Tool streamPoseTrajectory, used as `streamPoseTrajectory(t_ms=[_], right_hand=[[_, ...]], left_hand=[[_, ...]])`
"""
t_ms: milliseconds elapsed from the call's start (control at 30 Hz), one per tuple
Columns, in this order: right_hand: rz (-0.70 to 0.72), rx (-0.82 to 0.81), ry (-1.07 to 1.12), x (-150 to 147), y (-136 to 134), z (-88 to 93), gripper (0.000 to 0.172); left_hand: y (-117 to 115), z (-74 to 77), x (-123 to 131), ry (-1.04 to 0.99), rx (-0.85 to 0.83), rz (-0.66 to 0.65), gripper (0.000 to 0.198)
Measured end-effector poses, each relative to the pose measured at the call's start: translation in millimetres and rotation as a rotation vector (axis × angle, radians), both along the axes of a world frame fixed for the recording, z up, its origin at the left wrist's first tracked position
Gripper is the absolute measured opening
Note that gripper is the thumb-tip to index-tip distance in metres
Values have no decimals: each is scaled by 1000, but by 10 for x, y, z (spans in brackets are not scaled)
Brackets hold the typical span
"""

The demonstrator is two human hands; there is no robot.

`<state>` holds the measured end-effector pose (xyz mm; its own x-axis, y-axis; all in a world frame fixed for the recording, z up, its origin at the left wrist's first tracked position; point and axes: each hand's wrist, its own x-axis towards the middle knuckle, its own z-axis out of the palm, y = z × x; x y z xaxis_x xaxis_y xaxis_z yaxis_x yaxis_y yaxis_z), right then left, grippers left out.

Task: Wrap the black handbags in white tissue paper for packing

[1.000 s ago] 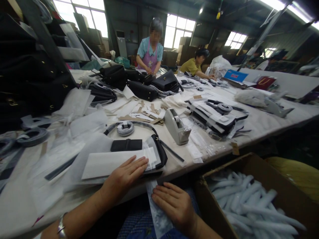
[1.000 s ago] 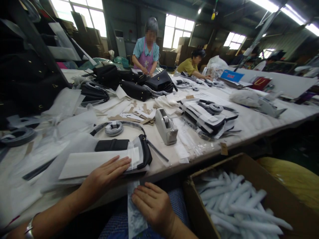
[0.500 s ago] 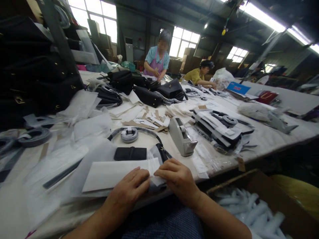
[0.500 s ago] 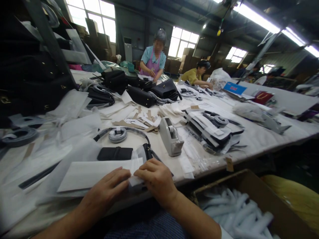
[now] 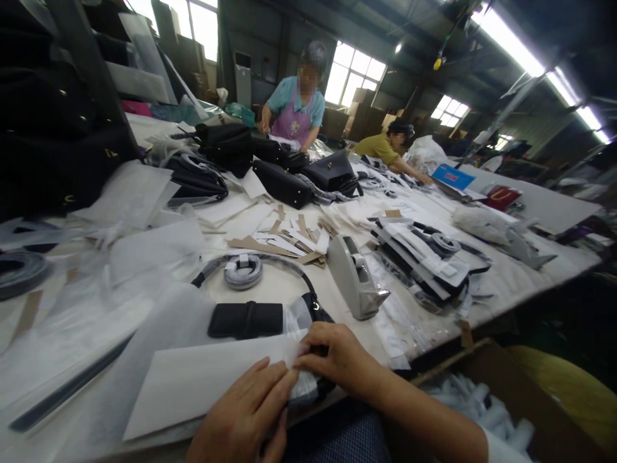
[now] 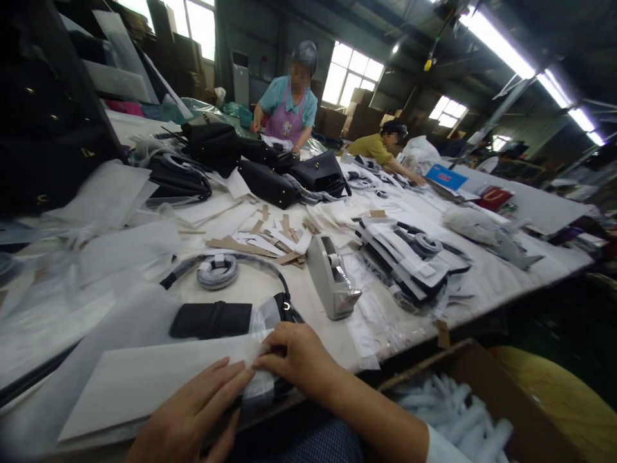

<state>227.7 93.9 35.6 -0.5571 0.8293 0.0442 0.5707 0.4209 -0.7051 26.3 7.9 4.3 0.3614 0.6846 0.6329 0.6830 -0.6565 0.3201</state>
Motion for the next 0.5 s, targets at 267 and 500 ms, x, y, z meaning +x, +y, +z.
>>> streamPoseTrajectory(t_ms=[267,500], right_hand=[[-63,-56,-36,-45,26,-27,9],[-120,-175,-8,-85,90,-120,13]], left_hand=[[-30,-61,-13,87,-13,-19,43],[-23,-99,-6,262,9,-88,53]])
